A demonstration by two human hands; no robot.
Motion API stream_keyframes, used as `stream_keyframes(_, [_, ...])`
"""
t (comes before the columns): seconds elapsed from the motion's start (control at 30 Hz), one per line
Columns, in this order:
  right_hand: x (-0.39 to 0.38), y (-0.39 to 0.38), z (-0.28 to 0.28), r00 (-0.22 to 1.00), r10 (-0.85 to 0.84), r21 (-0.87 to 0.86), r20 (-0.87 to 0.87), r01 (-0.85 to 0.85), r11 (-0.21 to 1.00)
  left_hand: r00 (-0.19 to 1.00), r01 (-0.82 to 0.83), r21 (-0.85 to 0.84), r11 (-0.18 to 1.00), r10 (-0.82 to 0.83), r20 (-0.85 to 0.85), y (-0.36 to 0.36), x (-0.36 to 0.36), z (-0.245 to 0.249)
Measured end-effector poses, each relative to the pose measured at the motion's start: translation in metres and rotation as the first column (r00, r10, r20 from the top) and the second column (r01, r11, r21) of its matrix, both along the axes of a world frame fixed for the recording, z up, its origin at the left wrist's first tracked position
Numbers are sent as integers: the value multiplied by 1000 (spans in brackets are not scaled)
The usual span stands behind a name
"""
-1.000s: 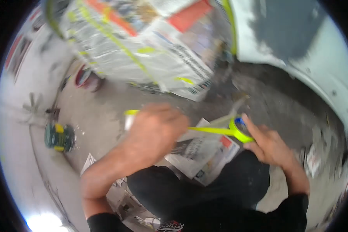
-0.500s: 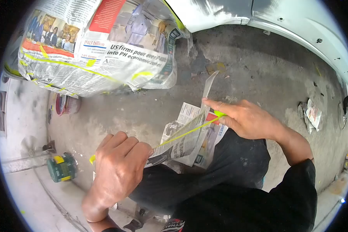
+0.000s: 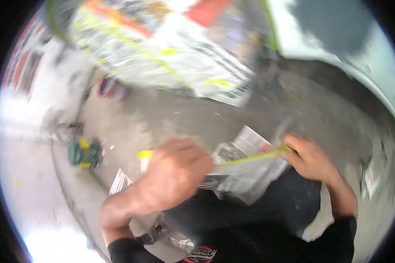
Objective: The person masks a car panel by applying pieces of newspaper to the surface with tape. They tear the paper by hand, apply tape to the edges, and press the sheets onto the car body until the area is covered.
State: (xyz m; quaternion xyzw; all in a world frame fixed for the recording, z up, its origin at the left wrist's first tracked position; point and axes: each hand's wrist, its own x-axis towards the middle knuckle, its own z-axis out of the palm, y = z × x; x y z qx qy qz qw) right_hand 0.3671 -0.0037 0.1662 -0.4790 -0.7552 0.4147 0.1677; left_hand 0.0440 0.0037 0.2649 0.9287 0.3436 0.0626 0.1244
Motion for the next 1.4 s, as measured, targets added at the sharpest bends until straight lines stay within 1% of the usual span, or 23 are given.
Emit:
stream_keyframes(0.03, [-3,0,4,999,-25,-32,-24,24,999,1000,4,15,1000,-5,24,1,-3,-2])
stream_keyframes(0.1, [-5,2,7,999,-32,-89,34,35,995,999,3,13,1000,-4,47,2,-5,0])
stream_keyframes(0.2, [-6,-1,-8,997,-57,-57,-52,54,997,997,-10,14,1000,9,73,-2,-9,-5])
stream_keyframes(0.3, [-14,-1,9,995,-97,-104,-3,96,990,993,-27,1,1000,26,116,-4,-18,-8])
stream_keyframes(0.33, [-17,-2,14,996,-89,-69,14,90,994,990,-29,-4,1000,29,138,-5,-21,-10])
stream_keyframes(0.43, [-21,-1,25,994,-88,34,67,86,996,993,-39,15,999,37,110,-5,-30,-12])
stream_keyframes(0.5, [-21,-4,30,989,-101,103,106,90,991,991,-24,-13,1000,25,133,-5,-38,-19])
stream_keyframes(0.53, [-22,-6,29,987,-109,167,117,89,982,989,-14,-28,1000,18,144,-6,-42,-24])
stream_keyframes(0.6, [-24,-10,30,982,-128,292,136,83,953,979,-17,-24,1000,21,205,-7,-48,-30])
stream_keyframes(0.63, [-25,-13,33,974,-141,332,178,75,940,972,-13,-17,1000,16,234,-6,-50,-32])
stream_keyframes(0.7, [-29,-16,43,950,-184,419,252,65,906,983,-28,-17,999,30,181,-8,-59,-35])
stream_keyframes(0.73, [-30,-17,45,948,-195,436,252,69,897,987,-38,-23,999,41,154,-10,-63,-37])
stream_keyframes(0.8, [-34,-19,48,944,-211,459,255,74,885,975,-60,-59,996,71,213,-12,-66,-44])
stream_keyframes(0.83, [-36,-20,48,939,-195,468,283,43,883,966,-70,-81,994,88,243,-12,-67,-43])
stream_keyframes(0.87, [-38,-21,48,933,-180,474,311,12,881,963,-128,-188,974,167,213,-12,-69,-40])
stream_keyframes(0.93, [-42,-23,49,930,-146,472,336,-32,881,943,-240,-390,889,309,126,-11,-71,-23])
stream_keyframes(1.03, [-44,-22,47,938,-107,472,328,-65,879,962,-133,-237,962,184,204,-7,-91,-38])
stream_keyframes(1.13, [-44,-20,40,936,-88,491,340,-97,866,966,-187,-382,905,240,98,4,-119,-45])
stream_keyframes(1.2, [-51,-21,42,926,-58,473,372,-136,870,953,-285,-210,935,254,-165,7,-120,-40])
stream_keyframes(1.23, [-57,-21,38,919,-34,493,394,-180,852,918,-315,-113,942,272,-290,8,-120,-38])
stream_keyframes(1.3, [-70,-19,31,897,9,528,442,-269,805,974,-221,-27,975,222,39,14,-83,-61])
stream_keyframes(1.37, [-82,-19,32,892,55,514,449,-309,800,966,-61,-50,997,72,249,11,-32,-68])
stream_keyframes(1.4, [-86,-18,33,888,76,505,454,-327,799,960,-40,-99,994,66,271,8,-11,-69])
